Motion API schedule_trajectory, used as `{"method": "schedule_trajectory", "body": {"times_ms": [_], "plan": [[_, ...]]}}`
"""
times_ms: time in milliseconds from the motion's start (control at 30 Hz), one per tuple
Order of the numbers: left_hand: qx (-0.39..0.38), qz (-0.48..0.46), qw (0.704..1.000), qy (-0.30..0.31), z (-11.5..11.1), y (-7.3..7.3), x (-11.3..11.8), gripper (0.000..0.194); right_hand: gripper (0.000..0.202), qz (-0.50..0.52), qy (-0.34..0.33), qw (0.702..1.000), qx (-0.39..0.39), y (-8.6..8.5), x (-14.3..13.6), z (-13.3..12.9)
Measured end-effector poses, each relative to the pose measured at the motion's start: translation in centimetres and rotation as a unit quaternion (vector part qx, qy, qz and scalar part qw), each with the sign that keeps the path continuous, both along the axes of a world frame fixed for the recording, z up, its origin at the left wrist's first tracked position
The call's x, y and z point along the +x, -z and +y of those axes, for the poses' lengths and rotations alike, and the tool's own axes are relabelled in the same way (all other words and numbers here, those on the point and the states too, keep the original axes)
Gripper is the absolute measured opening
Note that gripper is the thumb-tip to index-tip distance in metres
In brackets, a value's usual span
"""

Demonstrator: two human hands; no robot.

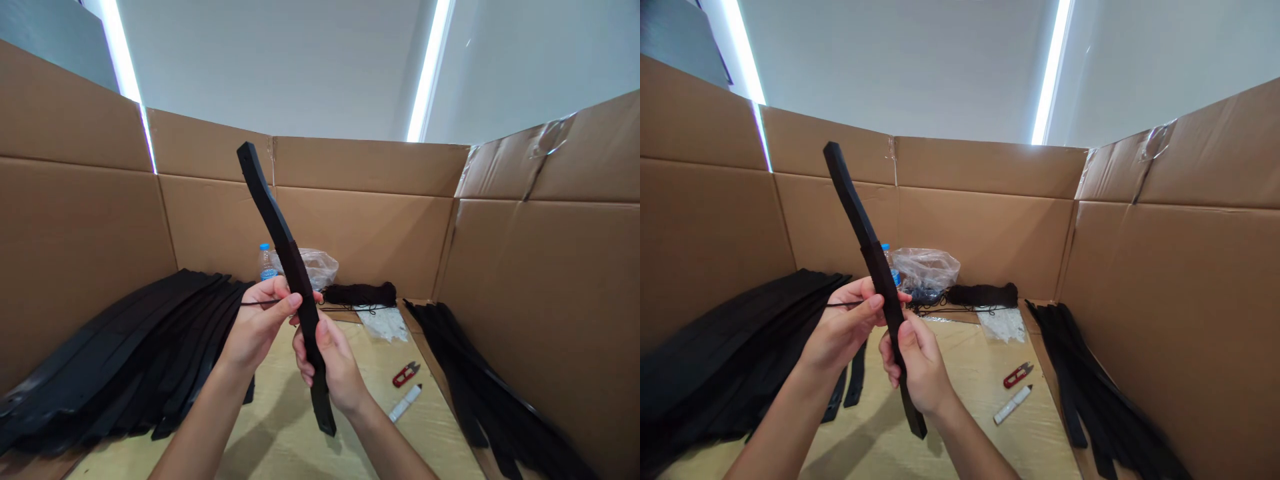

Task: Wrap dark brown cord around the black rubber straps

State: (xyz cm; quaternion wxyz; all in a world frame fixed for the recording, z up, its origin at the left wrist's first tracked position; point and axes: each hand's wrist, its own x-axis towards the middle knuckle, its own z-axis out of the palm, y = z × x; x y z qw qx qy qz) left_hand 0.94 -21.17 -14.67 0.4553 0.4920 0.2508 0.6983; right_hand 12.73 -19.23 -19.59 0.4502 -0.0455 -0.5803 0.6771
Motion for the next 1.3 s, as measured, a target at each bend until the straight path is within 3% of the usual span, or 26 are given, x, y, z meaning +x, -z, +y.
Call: {"method": "schedule_trajectory", "body": {"times_ms": [100, 200, 567, 700, 767, 867, 933, 1000, 1167, 1300], "plan": [[0.008, -0.001, 1.0, -0.018, 0.03, -0.16, 0.07, 0.037, 0.049, 0.006, 0.028, 1.0, 0.013, -0.06, -0.13, -0.11], [0.011, -0.007, 1.0, -0.011, 0.11, -0.24, 0.04, 0.039, 0.047, 0.018, 0.016, 1.0, -0.003, 0.0, -0.18, -0.21], [0.005, -0.005, 0.998, 0.064, 0.33, -0.02, -0.48, 0.033, 0.046, 0.037, -0.182, 0.976, -0.116, -0.49, 0.52, -0.29], [0.014, -0.003, 0.999, 0.049, 0.0, -0.15, -0.32, 0.035, 0.051, 0.005, -0.216, 0.971, -0.108, -0.52, 0.57, -0.06], [0.027, 0.003, 0.999, 0.018, -0.12, -0.16, -0.28, 0.036, 0.052, -0.005, -0.163, 0.982, -0.097, -0.51, 0.39, -0.02], [0.042, 0.007, 0.998, -0.056, -0.14, -0.13, -0.2, 0.034, 0.048, -0.017, 0.003, 0.999, -0.05, -0.46, 0.07, -0.02], [0.042, 0.012, 0.995, -0.09, -0.04, -0.09, -0.09, 0.032, 0.045, -0.046, 0.129, 0.991, -0.006, -0.38, -0.06, 0.0], [0.04, 0.023, 0.993, -0.104, 0.1, -0.02, 0.02, 0.03, 0.036, -0.083, 0.214, 0.973, 0.029, -0.25, -0.06, 0.04], [0.028, 0.035, 0.993, -0.107, 0.33, 0.17, -0.13, 0.029, 0.034, -0.128, 0.264, 0.951, 0.1, -0.11, 0.31, 0.06], [0.032, 0.022, 0.994, -0.102, 0.47, 0.21, -0.5, 0.028, 0.045, -0.114, 0.221, 0.965, 0.084, -0.47, 0.52, -0.12]]}}
